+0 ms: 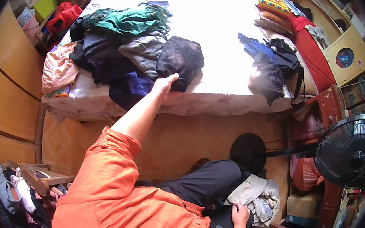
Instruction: The person folds clothes including a black t-shirt, a white shirt, beige shorts, and black pants by hand on their lap and places them on a chair.
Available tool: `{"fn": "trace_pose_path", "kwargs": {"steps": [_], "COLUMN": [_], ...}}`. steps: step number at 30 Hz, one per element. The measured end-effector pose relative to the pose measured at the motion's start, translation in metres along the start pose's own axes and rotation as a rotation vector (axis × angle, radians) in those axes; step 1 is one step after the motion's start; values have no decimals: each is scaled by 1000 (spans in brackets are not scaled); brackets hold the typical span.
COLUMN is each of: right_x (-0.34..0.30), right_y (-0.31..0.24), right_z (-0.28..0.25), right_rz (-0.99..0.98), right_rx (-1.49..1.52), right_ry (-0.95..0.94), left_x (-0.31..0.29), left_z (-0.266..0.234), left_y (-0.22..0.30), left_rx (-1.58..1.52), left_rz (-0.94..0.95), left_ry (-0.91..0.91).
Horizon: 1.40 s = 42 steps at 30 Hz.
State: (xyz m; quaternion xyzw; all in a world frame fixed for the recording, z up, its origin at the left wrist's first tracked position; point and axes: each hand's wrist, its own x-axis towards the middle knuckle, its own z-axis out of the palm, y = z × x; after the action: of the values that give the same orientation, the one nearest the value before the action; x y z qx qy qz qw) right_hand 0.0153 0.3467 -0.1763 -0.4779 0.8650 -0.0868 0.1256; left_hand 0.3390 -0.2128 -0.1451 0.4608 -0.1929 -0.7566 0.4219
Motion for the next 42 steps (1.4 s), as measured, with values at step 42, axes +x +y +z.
{"fn": "trace_pose_path", "kwargs": {"steps": [42], "right_x": [-18], "right_y": [-124], "right_z": [-19], "right_rz": [405], "right_rx": [1766], "right_ry": [224], "left_x": [-280], "left_z": [71], "left_y": [-187], "left_rx": [1365], "left_rz": [983], "left_ry": [-1326]}}
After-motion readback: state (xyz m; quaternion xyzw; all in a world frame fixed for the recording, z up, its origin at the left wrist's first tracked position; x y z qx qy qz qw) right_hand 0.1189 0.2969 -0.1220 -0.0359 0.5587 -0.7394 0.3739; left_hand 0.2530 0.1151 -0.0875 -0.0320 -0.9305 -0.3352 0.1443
